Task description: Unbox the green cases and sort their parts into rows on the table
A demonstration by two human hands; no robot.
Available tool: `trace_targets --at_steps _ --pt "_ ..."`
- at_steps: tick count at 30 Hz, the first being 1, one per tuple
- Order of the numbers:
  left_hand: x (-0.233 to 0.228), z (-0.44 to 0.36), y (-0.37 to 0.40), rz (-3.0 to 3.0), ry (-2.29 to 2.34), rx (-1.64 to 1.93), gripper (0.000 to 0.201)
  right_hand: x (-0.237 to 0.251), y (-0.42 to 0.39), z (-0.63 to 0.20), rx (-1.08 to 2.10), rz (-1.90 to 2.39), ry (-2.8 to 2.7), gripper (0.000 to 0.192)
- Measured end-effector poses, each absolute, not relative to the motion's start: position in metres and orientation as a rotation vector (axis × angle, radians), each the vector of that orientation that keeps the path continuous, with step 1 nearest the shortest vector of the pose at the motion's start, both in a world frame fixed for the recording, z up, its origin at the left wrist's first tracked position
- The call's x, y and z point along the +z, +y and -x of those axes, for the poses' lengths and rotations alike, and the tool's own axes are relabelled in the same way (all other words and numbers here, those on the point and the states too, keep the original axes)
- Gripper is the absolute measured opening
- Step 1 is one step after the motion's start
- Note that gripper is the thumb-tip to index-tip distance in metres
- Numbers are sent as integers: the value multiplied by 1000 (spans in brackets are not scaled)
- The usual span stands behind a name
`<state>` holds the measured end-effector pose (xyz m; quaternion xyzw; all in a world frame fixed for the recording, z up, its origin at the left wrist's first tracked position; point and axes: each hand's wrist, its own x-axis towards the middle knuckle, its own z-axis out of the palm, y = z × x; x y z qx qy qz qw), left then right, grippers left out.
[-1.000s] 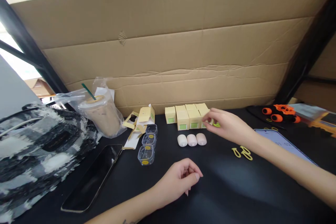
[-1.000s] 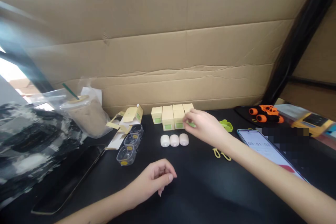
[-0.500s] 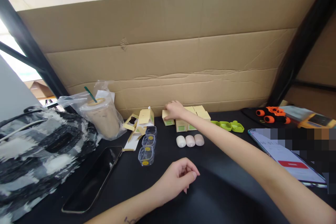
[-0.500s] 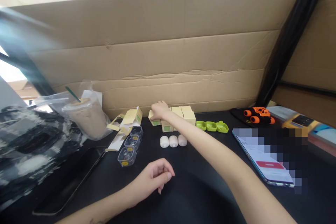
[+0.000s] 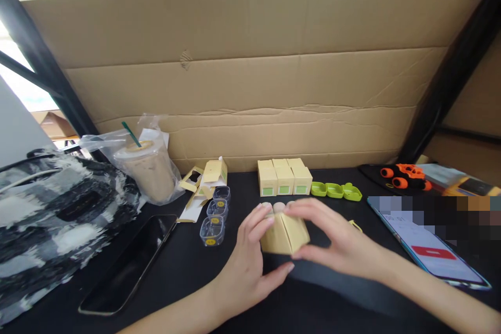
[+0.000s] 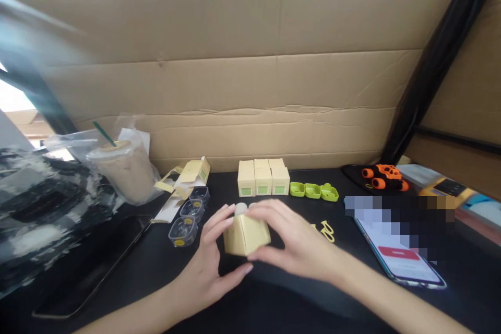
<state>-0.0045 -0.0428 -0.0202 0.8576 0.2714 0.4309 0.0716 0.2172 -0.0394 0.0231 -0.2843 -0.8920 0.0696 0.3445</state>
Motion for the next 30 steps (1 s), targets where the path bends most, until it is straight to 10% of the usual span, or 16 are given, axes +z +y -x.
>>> trace_targets --at_steps 19,30 --pt "-8 8 -39 -2802 750 1227 65 -1 -63 -213 -526 616 -2173 29" --pt "-9 6 -34 -2863 672 1153 62 -6 -55 -217 -28 806 -2297 36"
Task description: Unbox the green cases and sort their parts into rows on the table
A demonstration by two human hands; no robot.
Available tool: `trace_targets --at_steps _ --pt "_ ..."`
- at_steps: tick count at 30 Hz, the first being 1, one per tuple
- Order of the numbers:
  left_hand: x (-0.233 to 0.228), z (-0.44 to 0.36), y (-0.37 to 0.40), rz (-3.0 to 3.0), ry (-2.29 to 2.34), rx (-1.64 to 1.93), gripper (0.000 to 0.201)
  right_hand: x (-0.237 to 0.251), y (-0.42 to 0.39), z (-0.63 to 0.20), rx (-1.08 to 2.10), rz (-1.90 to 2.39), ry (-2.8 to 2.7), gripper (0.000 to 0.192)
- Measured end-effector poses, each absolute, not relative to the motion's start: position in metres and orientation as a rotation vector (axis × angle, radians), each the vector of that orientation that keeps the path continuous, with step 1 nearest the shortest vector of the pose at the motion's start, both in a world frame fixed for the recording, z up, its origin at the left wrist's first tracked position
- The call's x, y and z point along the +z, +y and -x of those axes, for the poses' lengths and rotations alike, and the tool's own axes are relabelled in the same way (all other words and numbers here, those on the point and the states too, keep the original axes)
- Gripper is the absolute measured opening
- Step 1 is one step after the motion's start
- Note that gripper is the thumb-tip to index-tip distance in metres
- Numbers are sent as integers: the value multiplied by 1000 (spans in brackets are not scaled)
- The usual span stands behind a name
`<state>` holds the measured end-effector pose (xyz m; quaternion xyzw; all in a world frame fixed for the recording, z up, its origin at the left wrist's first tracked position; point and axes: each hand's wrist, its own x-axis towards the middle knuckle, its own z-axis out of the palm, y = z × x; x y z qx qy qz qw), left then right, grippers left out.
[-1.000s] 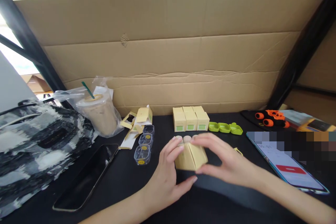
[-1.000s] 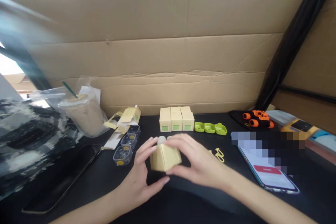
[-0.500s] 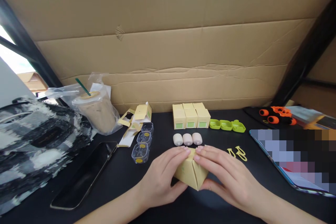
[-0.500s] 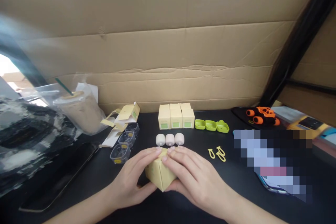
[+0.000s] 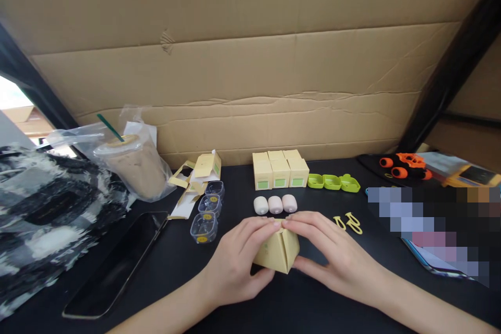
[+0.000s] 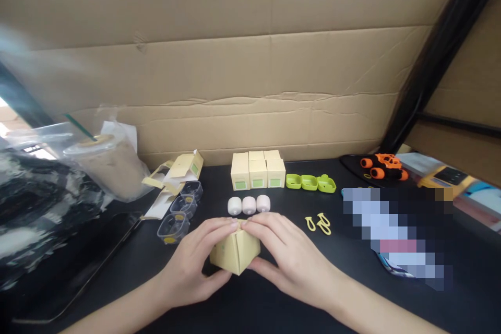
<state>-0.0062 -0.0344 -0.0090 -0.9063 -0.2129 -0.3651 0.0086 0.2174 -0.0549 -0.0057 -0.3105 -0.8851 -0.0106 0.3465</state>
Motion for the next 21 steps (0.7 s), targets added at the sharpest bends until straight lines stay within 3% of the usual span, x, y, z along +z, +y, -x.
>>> trace_targets --at_steps 7,12,17,21 --pt "-9 5 -38 2860 -1048 -1215 76 -2 -59 -219 -163 585 -2169 29" --pt "-12 7 -34 2848 -1002 -1209 63 2 -69 -212 130 429 -2222 15" --pt "-17 6 -33 2828 -823 -1208 53 -3 -68 -210 394 713 -2185 8" --pt "-15 6 -33 2824 -711 -1195 37 -5 -62 -213 7 851 -2328 18"
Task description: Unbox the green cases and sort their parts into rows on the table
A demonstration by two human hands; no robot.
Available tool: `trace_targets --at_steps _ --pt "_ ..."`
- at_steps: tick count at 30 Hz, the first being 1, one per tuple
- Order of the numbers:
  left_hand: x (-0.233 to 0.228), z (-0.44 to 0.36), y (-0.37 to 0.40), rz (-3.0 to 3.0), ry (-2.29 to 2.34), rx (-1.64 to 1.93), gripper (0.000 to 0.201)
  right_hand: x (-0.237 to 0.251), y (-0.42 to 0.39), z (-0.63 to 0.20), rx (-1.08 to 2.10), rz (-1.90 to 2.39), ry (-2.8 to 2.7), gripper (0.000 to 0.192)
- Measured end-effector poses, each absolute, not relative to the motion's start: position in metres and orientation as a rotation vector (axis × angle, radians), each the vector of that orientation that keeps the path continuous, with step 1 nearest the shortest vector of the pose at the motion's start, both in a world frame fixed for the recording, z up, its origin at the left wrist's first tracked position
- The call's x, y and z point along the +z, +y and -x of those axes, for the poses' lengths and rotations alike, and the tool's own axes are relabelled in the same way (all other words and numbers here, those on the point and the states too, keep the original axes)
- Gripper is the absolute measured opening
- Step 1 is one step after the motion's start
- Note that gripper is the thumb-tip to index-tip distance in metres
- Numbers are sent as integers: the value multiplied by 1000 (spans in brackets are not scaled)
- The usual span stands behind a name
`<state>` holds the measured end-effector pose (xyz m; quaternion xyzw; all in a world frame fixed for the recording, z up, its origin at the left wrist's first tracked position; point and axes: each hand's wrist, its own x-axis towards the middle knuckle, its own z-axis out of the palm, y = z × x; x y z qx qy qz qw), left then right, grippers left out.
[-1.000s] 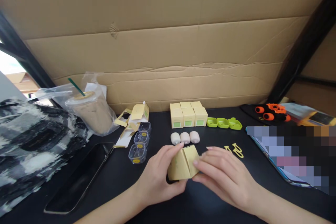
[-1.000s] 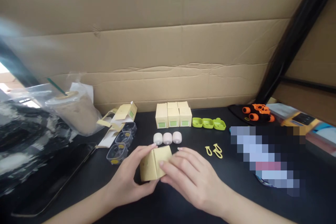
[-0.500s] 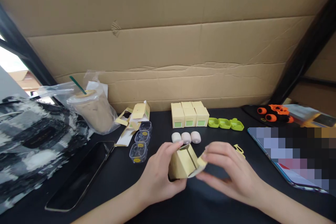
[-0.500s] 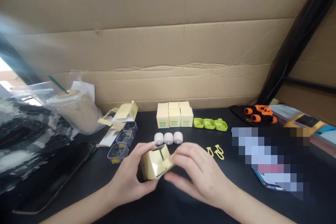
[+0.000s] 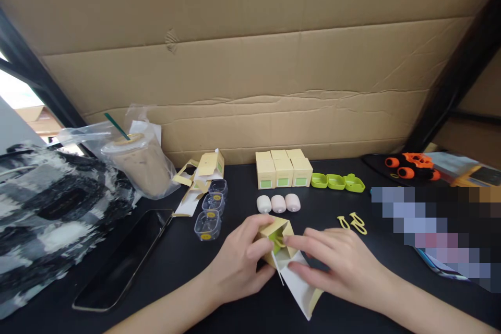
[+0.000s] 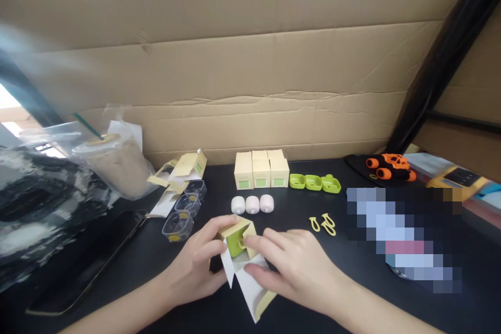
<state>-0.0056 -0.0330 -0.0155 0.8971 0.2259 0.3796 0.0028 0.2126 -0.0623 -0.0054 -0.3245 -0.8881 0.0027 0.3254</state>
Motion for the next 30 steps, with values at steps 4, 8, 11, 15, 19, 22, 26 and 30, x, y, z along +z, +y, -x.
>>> trace_targets --at_steps 4,8,11,15,19,22,26,30 --pt "-10 5 -34 -2898 683 1119 26 -6 -59 -213 -289 897 -2348 21" --pt "-7 4 -35 -2980 648 1126 21 -5 -59 -213 -305 871 -2387 16" --pt "-6 5 -33 -2956 616 1185 20 -5 -58 -212 -200 930 -2268 19" --pt "-8 7 -26 -2890 604 1314 34 -10 -54 -212 -88 1027 -2097 16" --pt "-11 6 -24 -2880 622 1267 42 -14 -52 -211 -307 928 -2147 20" --pt "-11 5 -28 -2933 594 1201 39 -14 -54 -211 -377 862 -2202 21" --pt "-10 5 -30 -2983 561 1189 36 -11 -56 -210 -190 855 -2179 16" --pt "-10 6 -28 -2942 555 1197 42 -10 -54 -212 64 862 -2115 15"
